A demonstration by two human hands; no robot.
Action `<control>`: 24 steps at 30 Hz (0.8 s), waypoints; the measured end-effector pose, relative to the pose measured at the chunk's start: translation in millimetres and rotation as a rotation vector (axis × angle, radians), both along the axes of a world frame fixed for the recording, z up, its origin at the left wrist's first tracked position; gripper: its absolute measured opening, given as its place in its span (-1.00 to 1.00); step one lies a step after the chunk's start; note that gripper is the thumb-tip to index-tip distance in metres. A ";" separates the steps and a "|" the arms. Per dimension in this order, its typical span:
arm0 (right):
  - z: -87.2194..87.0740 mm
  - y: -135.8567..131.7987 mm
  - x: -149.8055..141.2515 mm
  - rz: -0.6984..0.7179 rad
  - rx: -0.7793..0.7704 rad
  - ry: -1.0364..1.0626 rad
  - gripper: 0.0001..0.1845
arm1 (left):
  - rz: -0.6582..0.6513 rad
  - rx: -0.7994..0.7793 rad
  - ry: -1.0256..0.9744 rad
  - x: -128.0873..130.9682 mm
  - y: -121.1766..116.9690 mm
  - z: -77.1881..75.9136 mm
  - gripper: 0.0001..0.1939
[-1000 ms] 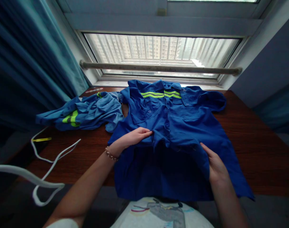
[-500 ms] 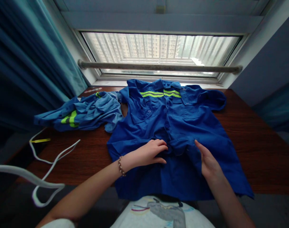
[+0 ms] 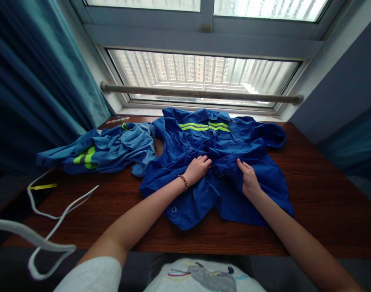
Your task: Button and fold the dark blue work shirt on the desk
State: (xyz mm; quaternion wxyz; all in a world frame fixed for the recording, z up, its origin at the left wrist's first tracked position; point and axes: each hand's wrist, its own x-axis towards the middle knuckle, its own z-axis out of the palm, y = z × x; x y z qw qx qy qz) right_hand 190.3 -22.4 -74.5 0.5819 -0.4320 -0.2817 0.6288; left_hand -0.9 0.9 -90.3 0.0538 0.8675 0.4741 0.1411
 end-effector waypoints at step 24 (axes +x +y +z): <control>13.5 -31.6 -7.2 0.181 0.059 -0.180 -0.79 | 0.076 -0.496 -0.465 -13.6 -18.9 47.3 -0.64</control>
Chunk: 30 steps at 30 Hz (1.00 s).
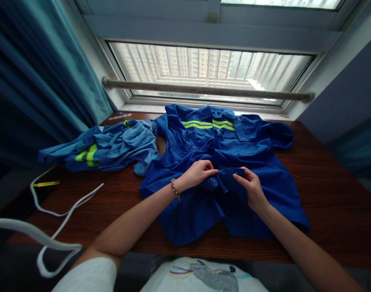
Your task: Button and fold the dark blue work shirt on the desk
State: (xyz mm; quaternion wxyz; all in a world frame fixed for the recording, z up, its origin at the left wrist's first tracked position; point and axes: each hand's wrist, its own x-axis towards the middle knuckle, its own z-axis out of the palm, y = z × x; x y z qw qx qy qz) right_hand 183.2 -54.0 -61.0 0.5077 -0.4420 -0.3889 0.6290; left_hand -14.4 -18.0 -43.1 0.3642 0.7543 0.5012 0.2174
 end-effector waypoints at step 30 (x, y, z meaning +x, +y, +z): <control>-7.0 3.5 3.0 0.007 -0.123 0.121 -0.77 | -0.487 0.244 0.695 13.6 -39.7 6.7 -0.76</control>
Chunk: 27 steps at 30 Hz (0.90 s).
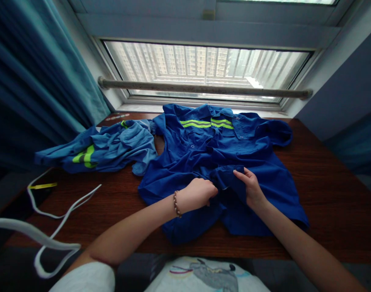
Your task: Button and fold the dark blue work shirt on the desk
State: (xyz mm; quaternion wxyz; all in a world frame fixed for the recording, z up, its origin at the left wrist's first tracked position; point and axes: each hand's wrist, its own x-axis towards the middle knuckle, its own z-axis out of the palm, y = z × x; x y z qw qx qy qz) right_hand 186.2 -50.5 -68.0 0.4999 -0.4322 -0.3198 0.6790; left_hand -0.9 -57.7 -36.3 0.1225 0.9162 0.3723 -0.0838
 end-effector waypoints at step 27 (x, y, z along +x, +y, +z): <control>3.2 -14.2 -0.2 0.257 0.263 -0.202 -0.84 | 0.631 -0.817 -1.106 3.3 -0.2 18.2 -0.84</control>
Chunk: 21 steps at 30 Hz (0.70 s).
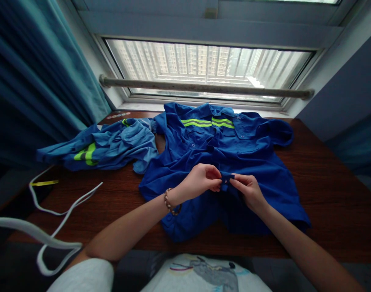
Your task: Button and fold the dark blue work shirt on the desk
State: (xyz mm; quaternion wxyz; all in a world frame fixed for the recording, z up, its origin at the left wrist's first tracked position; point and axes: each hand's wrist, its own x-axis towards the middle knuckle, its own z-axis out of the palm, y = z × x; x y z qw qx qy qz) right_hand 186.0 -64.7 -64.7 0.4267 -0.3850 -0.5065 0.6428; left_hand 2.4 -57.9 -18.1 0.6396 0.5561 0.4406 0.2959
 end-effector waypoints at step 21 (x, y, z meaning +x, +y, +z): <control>-6.2 1.1 -3.6 -0.031 0.056 -0.179 -0.85 | -0.029 0.363 0.322 -3.7 -4.5 -5.5 -0.90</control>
